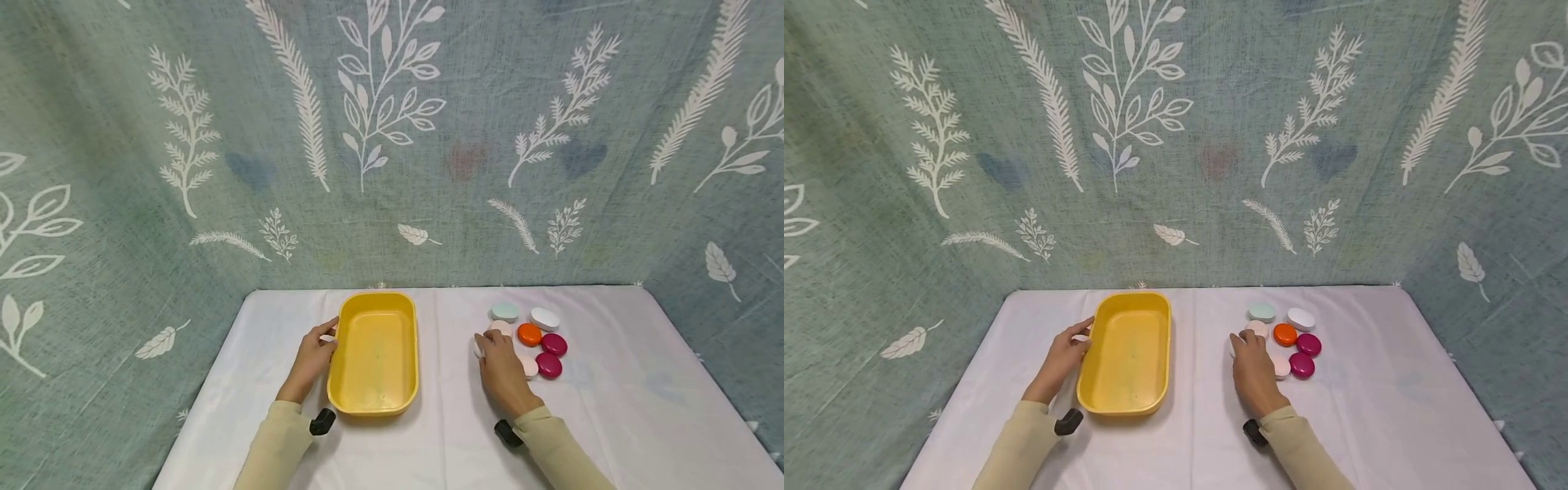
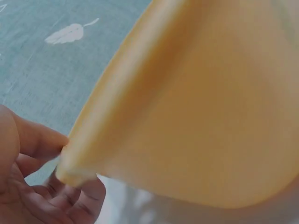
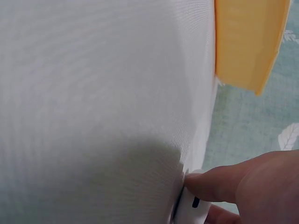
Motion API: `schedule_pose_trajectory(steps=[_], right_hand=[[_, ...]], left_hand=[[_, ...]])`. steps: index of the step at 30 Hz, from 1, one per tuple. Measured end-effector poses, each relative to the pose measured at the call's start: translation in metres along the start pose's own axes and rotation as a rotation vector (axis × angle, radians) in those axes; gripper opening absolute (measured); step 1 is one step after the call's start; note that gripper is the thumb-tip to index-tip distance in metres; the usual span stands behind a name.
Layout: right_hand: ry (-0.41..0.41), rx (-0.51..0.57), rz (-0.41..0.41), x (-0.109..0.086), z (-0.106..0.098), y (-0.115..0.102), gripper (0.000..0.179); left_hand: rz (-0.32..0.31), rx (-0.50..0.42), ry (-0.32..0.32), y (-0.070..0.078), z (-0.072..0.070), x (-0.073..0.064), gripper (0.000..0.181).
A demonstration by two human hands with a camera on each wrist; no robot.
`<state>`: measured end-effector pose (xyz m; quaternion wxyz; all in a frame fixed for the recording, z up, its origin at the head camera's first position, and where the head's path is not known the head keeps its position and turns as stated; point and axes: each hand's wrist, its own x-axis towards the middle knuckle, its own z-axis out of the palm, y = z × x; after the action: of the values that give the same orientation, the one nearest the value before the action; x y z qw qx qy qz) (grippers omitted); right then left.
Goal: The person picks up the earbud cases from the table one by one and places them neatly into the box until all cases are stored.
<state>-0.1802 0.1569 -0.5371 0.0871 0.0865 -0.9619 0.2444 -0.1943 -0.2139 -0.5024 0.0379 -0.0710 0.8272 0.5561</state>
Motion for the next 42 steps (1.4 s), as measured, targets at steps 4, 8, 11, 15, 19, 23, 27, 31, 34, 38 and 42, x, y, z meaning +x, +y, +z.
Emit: schedule_pose_trajectory(steps=[4, 8, 11, 15, 19, 23, 27, 31, 34, 38, 42], right_hand=[[0.011, 0.002, -0.022, 0.000, -0.003, 0.000, 0.045], [-0.003, -0.010, -0.028, 0.002, -0.006, -0.002, 0.045], [-0.026, -0.017, -0.023, 0.004, -0.009, -0.003, 0.044], [-0.044, -0.019, -0.012, 0.006, -0.010, -0.002, 0.043], [-0.055, -0.011, -0.005, 0.007, -0.011, -0.001, 0.043], [-0.065, 0.017, -0.012, 0.006, -0.013, -0.001, 0.042], [-0.076, 0.049, -0.013, 0.005, -0.014, -0.002, 0.043], [-0.102, 0.094, 0.010, 0.005, -0.014, -0.005, 0.045], [-0.122, 0.128, 0.029, 0.006, -0.014, -0.009, 0.045], [-0.114, 0.156, 0.022, 0.008, -0.014, -0.015, 0.045], [-0.081, 0.164, -0.022, 0.012, -0.016, -0.022, 0.044]], left_hand=[[-0.044, -0.063, 0.000, 0.004, -0.001, 0.001, 0.053], [-0.077, -0.106, -0.004, 0.006, -0.003, 0.002, 0.052], [-0.087, -0.132, -0.005, 0.007, -0.004, 0.002, 0.051], [-0.092, -0.147, 0.002, 0.008, -0.004, 0.002, 0.051], [-0.105, -0.141, 0.007, 0.006, -0.002, 0.002, 0.050], [-0.120, -0.143, 0.009, 0.005, -0.001, 0.002, 0.051], [-0.125, -0.152, 0.016, 0.006, 0.000, 0.002, 0.050], [-0.130, -0.151, 0.020, 0.006, 0.001, 0.002, 0.050], [-0.138, -0.149, 0.021, 0.004, 0.001, 0.000, 0.050], [-0.126, -0.150, 0.021, 0.002, 0.000, -0.001, 0.050], [-0.121, -0.149, 0.023, 0.003, -0.001, -0.002, 0.050]])
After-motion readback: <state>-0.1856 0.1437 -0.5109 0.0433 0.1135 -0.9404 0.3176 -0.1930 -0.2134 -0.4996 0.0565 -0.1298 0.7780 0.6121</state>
